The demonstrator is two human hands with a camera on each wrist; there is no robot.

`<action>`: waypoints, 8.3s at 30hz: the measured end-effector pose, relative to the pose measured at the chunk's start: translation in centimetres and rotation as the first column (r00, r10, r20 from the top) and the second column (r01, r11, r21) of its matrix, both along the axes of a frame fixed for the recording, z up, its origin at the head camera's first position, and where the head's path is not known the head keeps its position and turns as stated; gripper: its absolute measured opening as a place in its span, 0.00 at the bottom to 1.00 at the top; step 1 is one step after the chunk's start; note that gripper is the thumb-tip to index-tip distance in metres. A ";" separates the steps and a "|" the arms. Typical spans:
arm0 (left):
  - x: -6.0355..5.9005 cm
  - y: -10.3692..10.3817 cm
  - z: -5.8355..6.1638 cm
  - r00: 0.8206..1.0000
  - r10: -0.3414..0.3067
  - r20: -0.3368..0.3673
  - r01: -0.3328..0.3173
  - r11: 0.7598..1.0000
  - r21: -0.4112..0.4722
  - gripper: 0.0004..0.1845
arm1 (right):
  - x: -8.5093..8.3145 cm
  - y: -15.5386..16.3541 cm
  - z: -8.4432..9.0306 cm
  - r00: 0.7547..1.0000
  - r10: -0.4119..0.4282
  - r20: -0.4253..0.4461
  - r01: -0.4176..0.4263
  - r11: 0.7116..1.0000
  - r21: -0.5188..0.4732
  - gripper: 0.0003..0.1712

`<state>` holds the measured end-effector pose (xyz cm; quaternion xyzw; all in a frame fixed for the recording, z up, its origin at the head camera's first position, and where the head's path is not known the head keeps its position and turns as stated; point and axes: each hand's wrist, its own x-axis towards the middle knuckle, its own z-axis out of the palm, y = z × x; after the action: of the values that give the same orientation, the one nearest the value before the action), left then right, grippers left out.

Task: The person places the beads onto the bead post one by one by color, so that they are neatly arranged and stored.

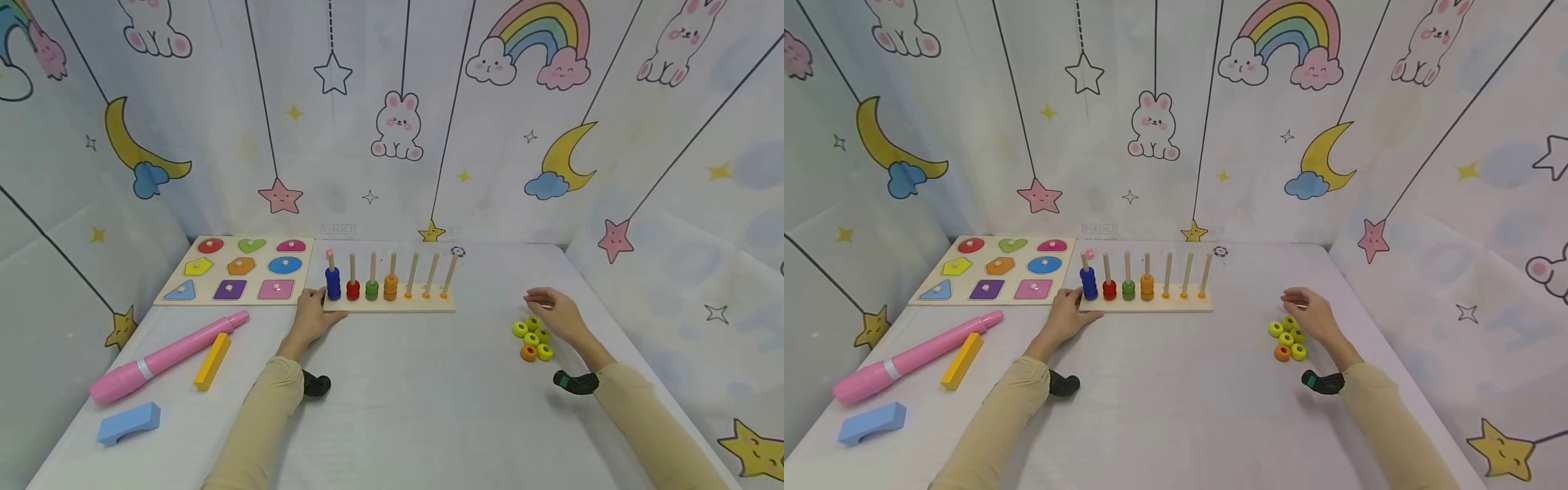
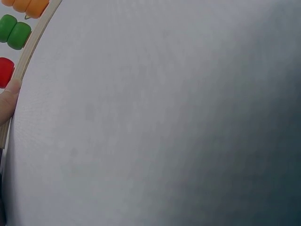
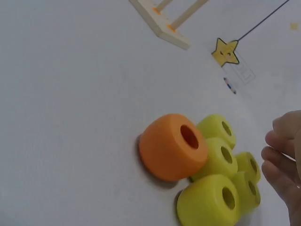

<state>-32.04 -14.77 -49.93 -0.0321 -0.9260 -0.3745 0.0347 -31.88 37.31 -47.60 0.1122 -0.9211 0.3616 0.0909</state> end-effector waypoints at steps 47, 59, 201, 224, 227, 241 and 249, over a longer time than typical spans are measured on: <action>-0.5 0.0 0.0 1.000 -0.019 0.010 0.019 1.000 0.005 0.45 | 6.3 -1.0 -0.2 0.949 0.286 -0.135 -0.262 0.950 0.169 0.17; -0.3 0.0 -0.5 1.000 -0.007 0.018 0.007 1.000 -0.001 0.45 | 7.8 -1.1 -1.1 0.902 0.368 -0.224 -0.286 0.900 0.328 0.20; 0.0 0.0 -0.2 1.000 -0.003 -0.017 0.003 1.000 0.025 0.45 | 1.7 -1.1 0.5 0.996 0.084 -0.023 -0.081 0.991 0.103 0.17; -0.2 0.0 -0.1 1.000 0.001 0.000 -0.001 1.000 -0.009 0.46 | -6.4 -16.3 9.1 0.949 0.191 -0.251 -0.220 0.971 -0.091 0.18; -0.3 0.0 -0.2 1.000 0.002 -0.006 -0.002 1.000 -0.016 0.46 | -6.6 -18.0 9.4 0.932 0.248 -0.262 -0.280 0.956 -0.088 0.18; -0.3 0.0 -0.3 1.000 -0.002 -0.004 0.002 1.000 -0.010 0.46 | -6.4 -22.5 9.9 0.871 0.446 -0.205 -0.443 0.894 0.065 0.17; -0.3 0.0 -0.1 1.000 0.002 0.001 -0.002 1.000 -0.013 0.46 | -6.5 -22.5 10.0 0.877 0.430 -0.213 -0.421 0.903 0.089 0.18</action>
<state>-32.35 -14.74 -50.02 -0.0312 -0.9285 -0.3684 0.0344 -38.42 14.79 -37.59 0.3540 -0.8645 0.3389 0.1118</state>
